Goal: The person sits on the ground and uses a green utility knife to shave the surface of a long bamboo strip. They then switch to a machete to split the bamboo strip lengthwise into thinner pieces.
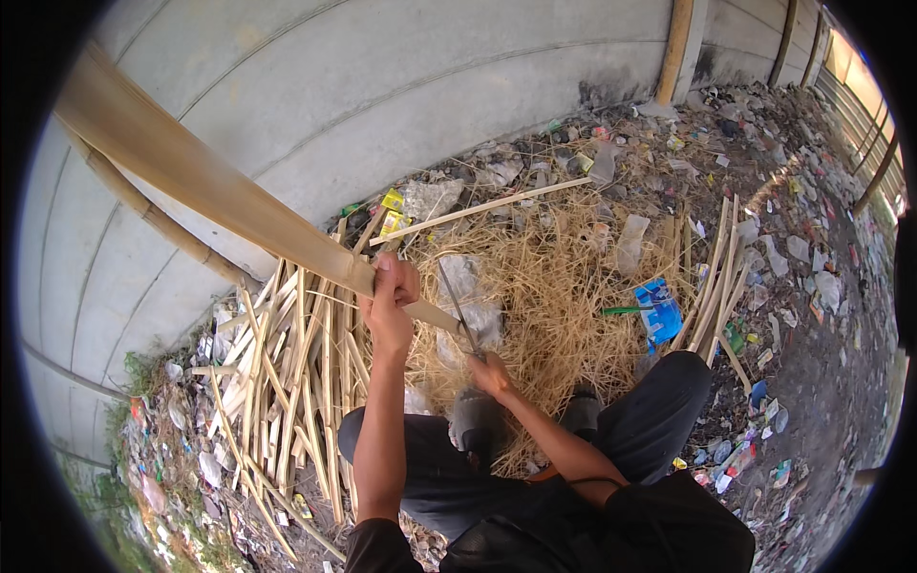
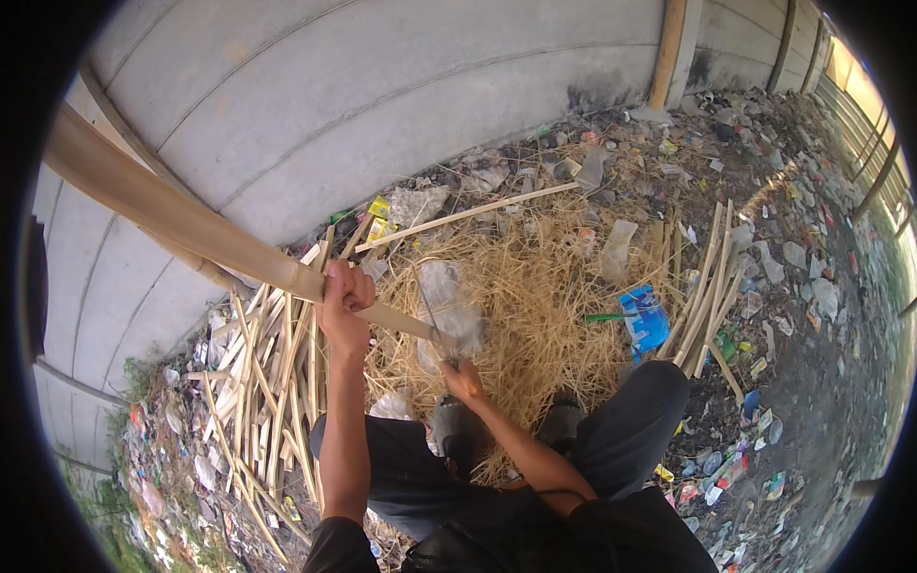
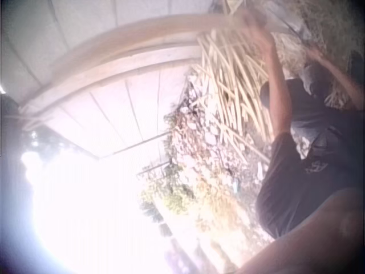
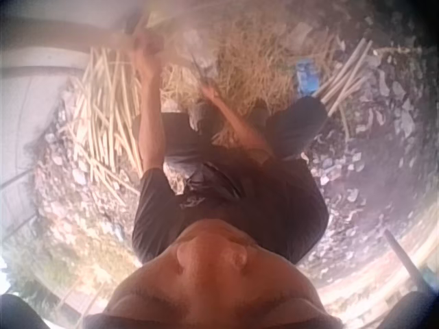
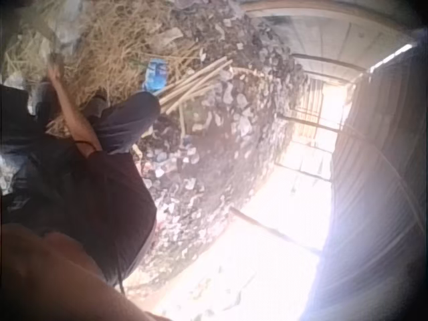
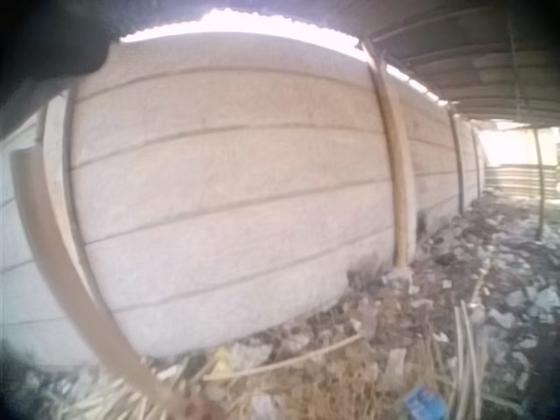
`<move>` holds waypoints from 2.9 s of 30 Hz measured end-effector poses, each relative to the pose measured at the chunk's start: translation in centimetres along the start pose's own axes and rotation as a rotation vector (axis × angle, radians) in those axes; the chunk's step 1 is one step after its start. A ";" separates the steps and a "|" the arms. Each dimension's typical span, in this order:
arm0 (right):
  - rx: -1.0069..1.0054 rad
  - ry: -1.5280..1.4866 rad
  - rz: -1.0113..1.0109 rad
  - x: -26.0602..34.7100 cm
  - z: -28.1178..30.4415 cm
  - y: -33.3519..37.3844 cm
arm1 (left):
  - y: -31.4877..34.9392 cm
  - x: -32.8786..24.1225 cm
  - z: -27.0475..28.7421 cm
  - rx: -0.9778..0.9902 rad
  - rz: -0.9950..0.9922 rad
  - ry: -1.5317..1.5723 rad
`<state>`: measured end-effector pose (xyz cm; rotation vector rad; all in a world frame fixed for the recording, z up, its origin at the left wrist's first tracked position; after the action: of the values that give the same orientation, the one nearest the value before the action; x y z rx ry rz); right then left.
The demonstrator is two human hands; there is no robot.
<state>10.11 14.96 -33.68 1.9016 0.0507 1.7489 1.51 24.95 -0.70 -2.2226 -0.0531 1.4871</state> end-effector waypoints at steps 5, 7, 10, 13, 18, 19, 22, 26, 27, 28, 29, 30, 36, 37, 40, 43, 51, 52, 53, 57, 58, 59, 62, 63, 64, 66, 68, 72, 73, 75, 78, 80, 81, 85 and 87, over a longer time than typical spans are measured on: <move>0.016 -0.193 -0.065 -0.7 0.1 -0.6 | -0.4 0.3 -0.8 0.068 -0.004 0.062; 0.088 0.019 -0.167 -0.1 1.0 -0.4 | -0.3 0.2 0.9 0.049 -0.021 0.070; -0.032 0.223 0.061 2.4 1.9 -2.0 | -1.0 0.1 1.1 -0.030 -0.019 0.027; -0.083 0.126 0.310 4.0 1.0 -1.5 | -0.5 0.0 0.4 -0.058 -0.028 0.008; -0.083 0.297 0.184 -1.2 0.4 -0.3 | -0.7 0.3 0.4 -0.133 -0.054 -0.011; -0.019 0.346 -0.006 -2.3 1.1 0.1 | -0.6 -0.1 1.9 -0.142 -0.056 0.000; -0.199 0.366 0.174 -5.0 2.3 -1.2 | -1.4 -0.4 0.8 -0.100 -0.046 0.045; 0.029 0.059 0.179 -2.3 -0.2 -0.4 | -0.6 0.1 1.8 -0.005 -0.001 0.074; 0.034 -0.018 0.172 -1.9 -0.5 0.2 | -0.4 0.2 2.0 0.041 0.022 0.092; 0.032 -0.096 0.168 -1.7 -0.6 0.4 | -0.4 0.3 1.9 0.092 0.044 0.115; 0.031 -0.174 0.164 -1.5 -0.6 0.5 | -0.4 0.5 1.8 0.143 0.066 0.138; 0.031 -0.118 0.028 -1.7 -0.1 0.6 | -0.4 0.5 1.8 0.175 0.066 0.135; -0.002 0.062 -0.117 -0.6 1.6 -0.1 | 0.4 0.2 0.2 0.188 0.086 0.098; -0.054 0.031 0.057 0.6 0.7 -0.2 | 0.4 0.2 0.0 0.153 0.080 0.081; -0.066 -0.088 0.209 1.2 -1.0 0.4 | 0.2 0.1 0.2 0.122 0.075 0.075; 0.025 -0.186 -0.139 -2.0 -0.1 0.0 | -0.6 0.4 1.0 0.182 0.084 0.111; -0.023 -0.155 0.069 -0.7 -1.2 0.4 | -0.1 -0.3 0.5 0.038 0.017 0.032; -0.016 -0.176 0.123 -1.0 -2.0 0.7 | 0.0 -0.2 0.1 -0.017 -0.010 0.003; -0.010 -0.197 0.177 -1.2 -2.3 0.8 | -0.1 -0.2 -0.1 -0.072 -0.037 -0.026; 0.045 -0.116 -0.098 -2.0 -1.6 0.5 | -0.8 -0.3 1.1 -0.168 -0.097 0.025; 0.096 -0.151 -0.133 -1.6 -1.2 0.8 | -0.8 0.0 1.8 -0.220 -0.096 0.020; 0.156 -0.191 -0.151 -0.5 -1.3 0.6 | -1.0 -0.1 2.2 -0.269 -0.112 0.008; -0.015 0.125 0.285 3.0 -1.6 1.4 | -0.4 -0.4 2.5 -0.250 -0.094 0.017; -0.035 0.139 0.275 2.2 -2.0 1.0 | -0.4 -0.4 2.6 -0.247 -0.097 0.016; -0.085 0.149 0.272 0.3 -1.4 -0.3 | -0.6 -0.4 1.2 -0.219 -0.096 0.033; -0.050 0.122 0.079 -1.5 -0.5 -1.4 | -0.9 -0.2 0.6 -0.203 -0.092 0.048; 0.108 0.044 -0.303 -2.9 0.8 -0.9 | -0.6 -0.4 1.6 -0.215 -0.078 0.043; -0.018 0.139 0.039 -0.2 0.0 -0.6 | 0.0 -0.2 1.4 -0.196 -0.085 -0.016; 0.011 0.033 0.078 -0.3 -0.4 -0.6 | 0.0 -0.1 0.8 -0.185 -0.096 -0.022; 0.070 -0.178 0.155 -0.5 -1.2 -0.4 | -0.1 0.1 0.4 -0.157 -0.091 -0.012; 0.129 -0.309 -0.339 -3.6 0.2 -0.1 | -0.5 0.1 1.7 -0.104 -0.059 0.027; 0.134 -0.110 -0.410 -4.6 2.5 -1.3 | -1.0 0.0 1.8 -0.021 -0.026 0.068; 0.134 -0.010 -0.445 -4.9 3.3 -2.0 | -1.1 -0.1 1.3 0.044 0.004 0.071; 0.137 0.019 -0.187 0.9 1.5 0.8 | 0.1 0.0 2.0 0.185 0.105 0.086; 0.114 -0.187 -0.033 2.7 0.4 1.6 | 0.0 0.0 2.2 0.224 0.115 0.094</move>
<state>10.37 14.45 -30.57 2.1259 0.1133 1.5699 -0.46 25.77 -1.36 -2.1395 0.2626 1.3703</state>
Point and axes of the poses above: each hand's wrist, its own y-axis away from the middle knuckle, its own z-axis out of the back of the hand, x = y × z, the point moved 3 cm from there along -y, towards the middle knuckle, and after that the axes turned 5 degrees about -x, right-handed, at the moved point
